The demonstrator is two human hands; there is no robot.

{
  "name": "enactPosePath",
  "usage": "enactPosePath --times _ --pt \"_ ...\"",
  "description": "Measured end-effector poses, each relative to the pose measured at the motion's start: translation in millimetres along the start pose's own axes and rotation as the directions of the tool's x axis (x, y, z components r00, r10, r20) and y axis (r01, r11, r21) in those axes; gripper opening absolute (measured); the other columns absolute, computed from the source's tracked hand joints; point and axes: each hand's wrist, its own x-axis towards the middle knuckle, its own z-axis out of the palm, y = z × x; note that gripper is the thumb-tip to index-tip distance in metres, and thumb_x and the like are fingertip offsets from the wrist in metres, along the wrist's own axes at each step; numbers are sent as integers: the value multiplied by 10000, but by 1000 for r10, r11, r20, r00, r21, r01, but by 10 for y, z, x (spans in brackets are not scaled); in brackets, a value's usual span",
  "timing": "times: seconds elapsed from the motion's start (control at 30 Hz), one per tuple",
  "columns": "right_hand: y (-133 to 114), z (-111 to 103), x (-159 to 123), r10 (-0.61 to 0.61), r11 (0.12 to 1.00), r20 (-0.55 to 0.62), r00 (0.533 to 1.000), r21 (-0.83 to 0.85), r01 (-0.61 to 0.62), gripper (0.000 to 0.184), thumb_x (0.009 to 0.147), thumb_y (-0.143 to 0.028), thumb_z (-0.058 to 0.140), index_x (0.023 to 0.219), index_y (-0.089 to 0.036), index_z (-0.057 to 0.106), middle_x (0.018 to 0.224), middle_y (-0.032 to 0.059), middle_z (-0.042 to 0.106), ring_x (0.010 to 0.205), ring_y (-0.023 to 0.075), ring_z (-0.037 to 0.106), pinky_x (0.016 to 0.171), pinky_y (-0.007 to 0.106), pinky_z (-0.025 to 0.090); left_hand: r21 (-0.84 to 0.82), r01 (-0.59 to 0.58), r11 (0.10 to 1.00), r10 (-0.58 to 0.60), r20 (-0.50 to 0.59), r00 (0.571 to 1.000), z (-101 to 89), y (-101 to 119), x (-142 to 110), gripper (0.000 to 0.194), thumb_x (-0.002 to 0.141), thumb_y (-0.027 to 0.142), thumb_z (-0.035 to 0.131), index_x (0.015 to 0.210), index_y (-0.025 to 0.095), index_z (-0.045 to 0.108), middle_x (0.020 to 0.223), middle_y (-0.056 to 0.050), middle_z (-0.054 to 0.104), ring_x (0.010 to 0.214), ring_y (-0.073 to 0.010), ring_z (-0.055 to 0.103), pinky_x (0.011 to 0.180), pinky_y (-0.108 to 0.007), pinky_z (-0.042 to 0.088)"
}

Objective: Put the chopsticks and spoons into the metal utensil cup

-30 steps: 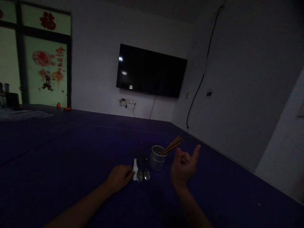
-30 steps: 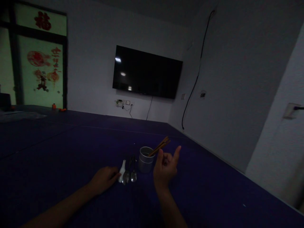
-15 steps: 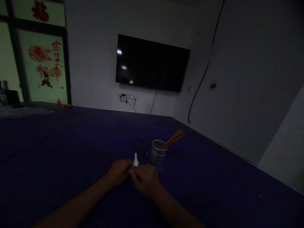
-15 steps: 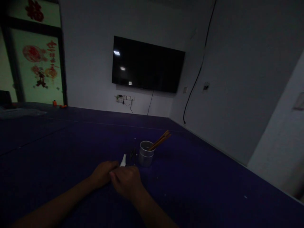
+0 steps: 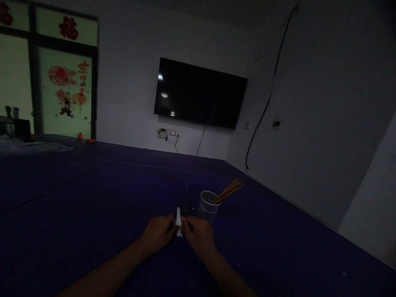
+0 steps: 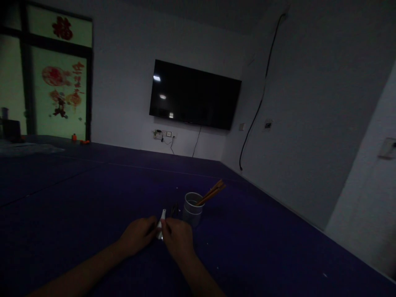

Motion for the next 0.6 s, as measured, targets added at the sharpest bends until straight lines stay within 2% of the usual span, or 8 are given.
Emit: enactPosePath --times 0.17,0.3,0.4,0.47,0.6 --pt "10 -67 39 215 973 98 972 -108 -205 337 929 -385 421 806 -238 698 736 15 714 676 150 654 550 223 336 -3 9 1000 -9 8 1000 3 11 5 233 905 359 353 912 209 532 873 -62 690 793 -207 652 667 -279 429" --pt "32 -88 61 310 946 139 941 -142 -291 270 908 -382 458 929 -280 706 846 13 733 791 171 675 621 231 401 -16 5 1000 -4 10 1000 -5 7 11 263 905 381 349 949 207 541 904 -71 694 809 -214 656 680 -287 441" --pt "45 -70 58 333 938 160 929 -160 -308 260 890 -375 484 1002 -277 698 920 22 731 856 186 674 677 243 435 -22 2 1000 -2 11 1000 -7 5 2 302 900 395 362 1044 201 544 946 -82 696 840 -225 657 703 -298 453" --pt "46 -54 53 331 938 178 927 -166 -304 275 879 -373 496 1051 -272 687 971 31 725 898 194 668 711 249 446 -19 -14 1000 14 7 1000 -1 1 -11 378 883 412 403 1182 205 505 985 -90 692 872 -236 654 735 -313 461" --pt "25 -40 48 305 949 249 919 -154 -274 300 871 -352 500 1116 -292 662 981 30 724 883 188 673 720 245 452 14 -113 993 113 15 993 11 -13 -30 541 851 469 461 1343 253 401 1030 -86 684 920 -248 644 781 -336 466"
